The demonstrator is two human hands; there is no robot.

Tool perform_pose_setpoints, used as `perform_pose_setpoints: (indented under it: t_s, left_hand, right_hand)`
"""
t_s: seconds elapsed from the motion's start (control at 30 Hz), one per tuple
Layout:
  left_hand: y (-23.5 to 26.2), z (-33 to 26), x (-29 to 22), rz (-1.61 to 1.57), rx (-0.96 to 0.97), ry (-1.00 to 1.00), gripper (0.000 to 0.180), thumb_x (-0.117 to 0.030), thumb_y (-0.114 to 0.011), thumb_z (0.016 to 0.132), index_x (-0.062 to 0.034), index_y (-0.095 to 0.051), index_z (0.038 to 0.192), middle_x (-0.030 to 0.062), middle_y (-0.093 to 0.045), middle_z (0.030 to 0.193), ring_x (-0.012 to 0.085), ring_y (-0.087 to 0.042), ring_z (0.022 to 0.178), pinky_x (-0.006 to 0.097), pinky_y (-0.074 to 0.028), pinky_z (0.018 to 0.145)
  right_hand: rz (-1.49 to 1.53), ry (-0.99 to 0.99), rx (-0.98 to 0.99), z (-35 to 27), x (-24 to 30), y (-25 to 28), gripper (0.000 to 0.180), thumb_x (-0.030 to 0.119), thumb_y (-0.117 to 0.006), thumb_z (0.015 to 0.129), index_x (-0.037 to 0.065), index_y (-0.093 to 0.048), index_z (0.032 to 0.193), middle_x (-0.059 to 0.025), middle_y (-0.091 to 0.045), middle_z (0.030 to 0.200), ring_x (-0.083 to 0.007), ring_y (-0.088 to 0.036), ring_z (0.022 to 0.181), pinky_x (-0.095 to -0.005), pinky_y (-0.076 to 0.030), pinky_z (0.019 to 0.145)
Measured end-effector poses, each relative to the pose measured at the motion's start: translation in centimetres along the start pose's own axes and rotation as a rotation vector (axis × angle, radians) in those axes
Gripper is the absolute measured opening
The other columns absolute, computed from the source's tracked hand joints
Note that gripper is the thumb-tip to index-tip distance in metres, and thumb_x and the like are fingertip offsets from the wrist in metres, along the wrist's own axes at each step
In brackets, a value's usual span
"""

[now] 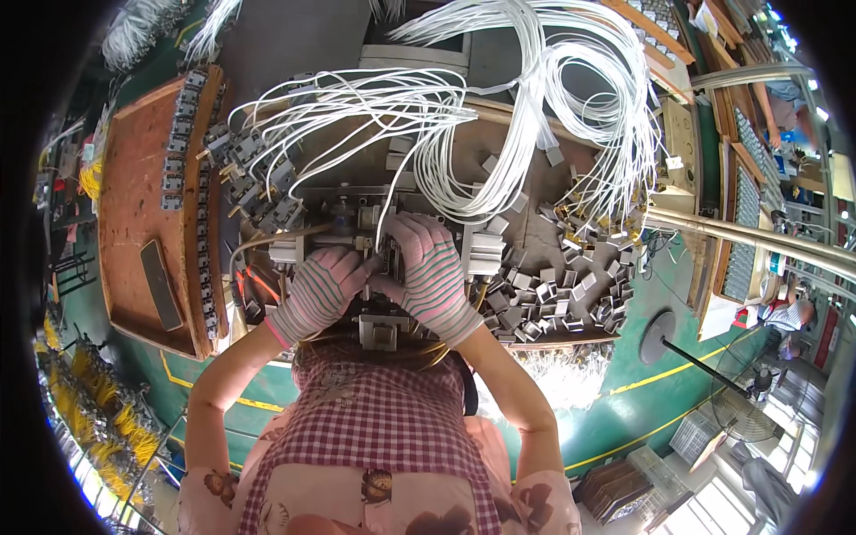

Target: Assembling electrical components by inserting wires into an automated processing machine and organizing finished bundles.

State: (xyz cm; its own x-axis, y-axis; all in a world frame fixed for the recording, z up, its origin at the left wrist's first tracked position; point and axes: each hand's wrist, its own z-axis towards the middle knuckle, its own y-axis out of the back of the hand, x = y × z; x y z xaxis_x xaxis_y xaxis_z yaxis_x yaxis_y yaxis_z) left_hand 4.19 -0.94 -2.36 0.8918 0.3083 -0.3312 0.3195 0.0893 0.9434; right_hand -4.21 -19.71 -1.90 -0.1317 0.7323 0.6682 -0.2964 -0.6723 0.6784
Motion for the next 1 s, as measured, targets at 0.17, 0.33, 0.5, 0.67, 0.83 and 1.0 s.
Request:
perform_pose_setpoints:
  t_s: [0.17, 0.33, 0.5, 0.67, 0.83, 1.0]
  left_hand:
    - [0.4, -0.1, -0.6, -0.042, -0.064, 0.015, 0.044, -0.018, -0.062, 0.078, -0.0097, -0.058, 0.122, 0.0063, -0.053, 0.088, 0.0256, -0.054, 0.086, 0.04, -0.047, 0.079]
    - [0.4, -1.0, -1.1, -0.112, -0.144, 0.068, 0.041, -0.009, -0.064, 0.08, -0.0114, -0.06, 0.121, 0.0089, -0.056, 0.093, 0.0287, -0.055, 0.09, 0.04, -0.048, 0.079]
    - [1.2, -1.3, -0.7, -0.662, -0.428, 0.187, 0.024, -0.019, -0.06, 0.094, -0.0089, -0.066, 0.115, 0.0064, -0.064, 0.102, 0.0155, -0.06, 0.085, 0.028, -0.048, 0.079]
    - [2.9, 0.1, -0.5, -1.268, -0.472, 0.384, 0.028, -0.017, -0.056, 0.096, -0.0035, -0.065, 0.119, 0.0042, -0.067, 0.1, 0.0124, -0.062, 0.088, 0.027, -0.05, 0.084]
    - [3.4, 2.1, -1.5, -0.979, -0.391, 0.308, 0.04, -0.029, -0.063, 0.093, -0.0069, -0.06, 0.127, 0.0056, -0.066, 0.109, 0.0145, -0.062, 0.098, 0.026, -0.049, 0.089]
    - [4.4, 2.5, -2.6, -1.194, -0.039, 0.297, 0.043, -0.036, -0.068, 0.088, -0.0073, -0.062, 0.12, 0.0062, -0.069, 0.102, 0.0128, -0.065, 0.093, 0.027, -0.049, 0.089]
  right_hand:
    - [-0.04, 0.016, 0.011, -0.4, 1.1, 0.6, 0.078, 0.017, -0.082, 0.058, 0.006, -0.048, 0.128, -0.0127, -0.054, 0.123, -0.0341, -0.049, 0.12, -0.0468, -0.038, 0.103]
    - [0.035, -0.056, -0.168, -2.8, 1.5, 4.0, 0.063, 0.006, -0.077, 0.068, 0.004, -0.051, 0.125, -0.0141, -0.057, 0.121, -0.033, -0.052, 0.118, -0.0439, -0.039, 0.103]
    - [0.101, -0.227, -0.518, -4.5, 0.0, 5.6, 0.049, -0.003, -0.067, 0.08, 0.002, -0.051, 0.125, -0.0094, -0.056, 0.122, -0.0193, -0.054, 0.109, -0.0339, -0.041, 0.099]
    - [0.247, -0.223, -0.528, -4.6, -1.0, 5.4, 0.045, 0.001, -0.068, 0.083, 0.002, -0.051, 0.125, -0.0094, -0.055, 0.125, -0.0205, -0.053, 0.114, -0.0341, -0.04, 0.101]
    - [0.342, -0.257, -0.591, -4.0, -2.1, 4.0, 0.055, 0.004, -0.069, 0.082, 0.004, -0.044, 0.131, -0.011, -0.046, 0.133, -0.0224, -0.049, 0.116, -0.0362, -0.038, 0.102]
    - [0.36, -0.112, -0.649, 1.0, -2.9, 5.4, 0.081, 0.009, -0.076, 0.08, 0.004, -0.027, 0.145, -0.0135, -0.039, 0.138, -0.0231, -0.042, 0.123, -0.038, -0.03, 0.109]
